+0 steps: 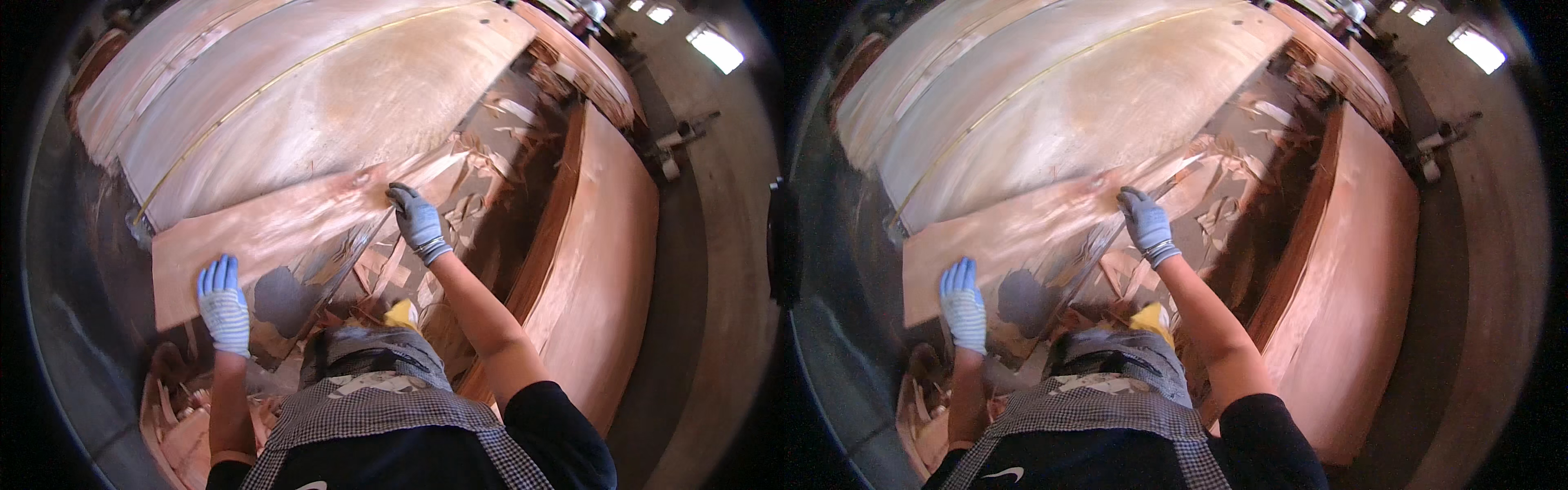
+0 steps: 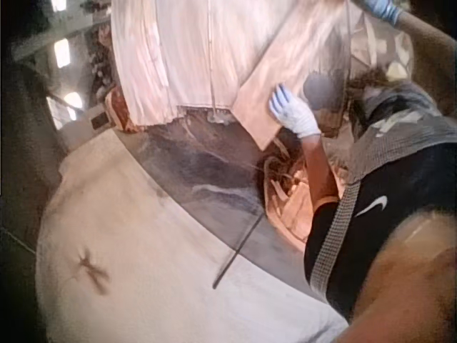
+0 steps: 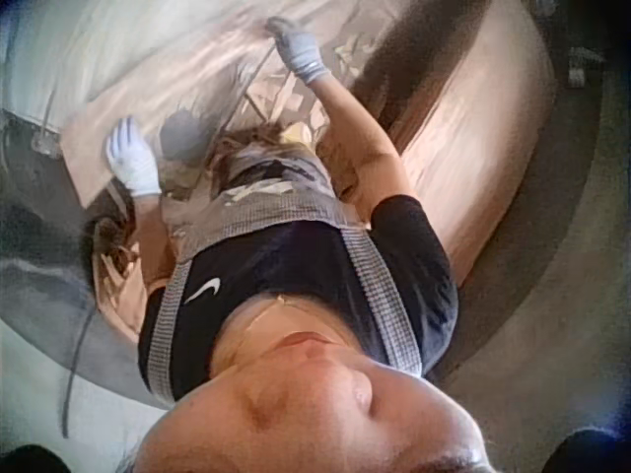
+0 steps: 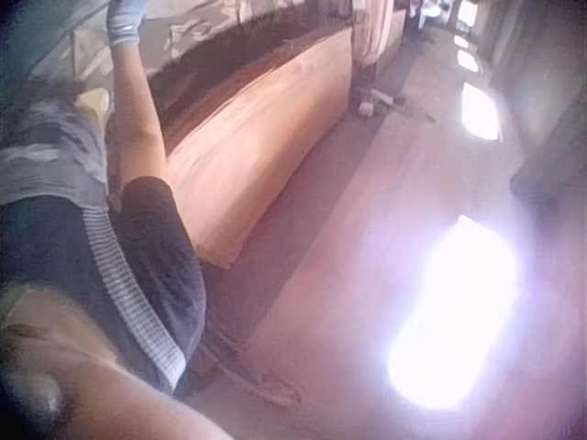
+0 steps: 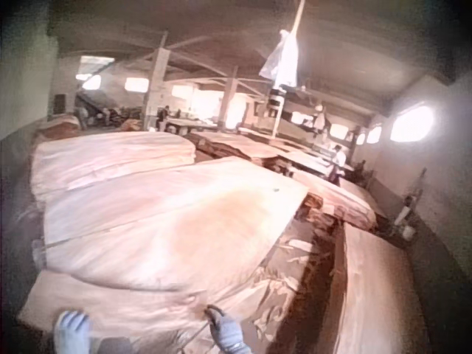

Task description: The person sorts through wood veneer sheets, measuring them with a tape measure, trimming off thin strips by hand or with a blade, and moving the sheets between different stacks.

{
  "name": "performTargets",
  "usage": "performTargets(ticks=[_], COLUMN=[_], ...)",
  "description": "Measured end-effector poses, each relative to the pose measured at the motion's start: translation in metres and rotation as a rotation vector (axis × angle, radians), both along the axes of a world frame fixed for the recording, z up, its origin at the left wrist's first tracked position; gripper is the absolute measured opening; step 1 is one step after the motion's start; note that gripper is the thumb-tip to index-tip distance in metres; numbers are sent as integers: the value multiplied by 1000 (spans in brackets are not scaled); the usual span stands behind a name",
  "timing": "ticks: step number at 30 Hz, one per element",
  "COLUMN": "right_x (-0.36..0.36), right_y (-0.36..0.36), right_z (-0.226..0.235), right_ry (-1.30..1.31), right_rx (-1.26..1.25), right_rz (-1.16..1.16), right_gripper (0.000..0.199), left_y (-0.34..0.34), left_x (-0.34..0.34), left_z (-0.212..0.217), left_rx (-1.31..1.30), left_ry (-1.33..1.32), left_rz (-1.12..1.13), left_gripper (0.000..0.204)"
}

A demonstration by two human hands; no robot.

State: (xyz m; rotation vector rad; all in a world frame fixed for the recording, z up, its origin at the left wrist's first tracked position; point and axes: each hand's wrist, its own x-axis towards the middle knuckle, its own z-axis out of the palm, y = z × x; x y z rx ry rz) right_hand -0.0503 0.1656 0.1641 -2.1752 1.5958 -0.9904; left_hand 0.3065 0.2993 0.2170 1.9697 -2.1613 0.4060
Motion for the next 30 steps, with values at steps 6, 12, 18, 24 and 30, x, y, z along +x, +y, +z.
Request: performTargets(ticks=[6, 12, 18, 24, 30], right_x=[-4, -28, -45, -42, -63], right_y=[-74, -94, -110, -112, -123], right_z=[-110, -132, -137, -140, -162], right_ry=[-151, -30, 67, -251, -21], right_rx=[325, 292, 285, 524, 405], right_rz=[178, 411, 407, 414, 391], right_gripper=[36, 22, 19, 26, 25], left_y=[24, 36, 31, 40, 42], left_x=[-49, -96, -105, -132, -136], left_z=[-115, -168, -179, -159, -180], left_rx=[122, 220, 215, 269, 206], left_ry=[20, 80, 6, 174, 130], left_rz=[184, 409, 392, 470, 493], left_gripper=[42, 39, 42, 49, 45])
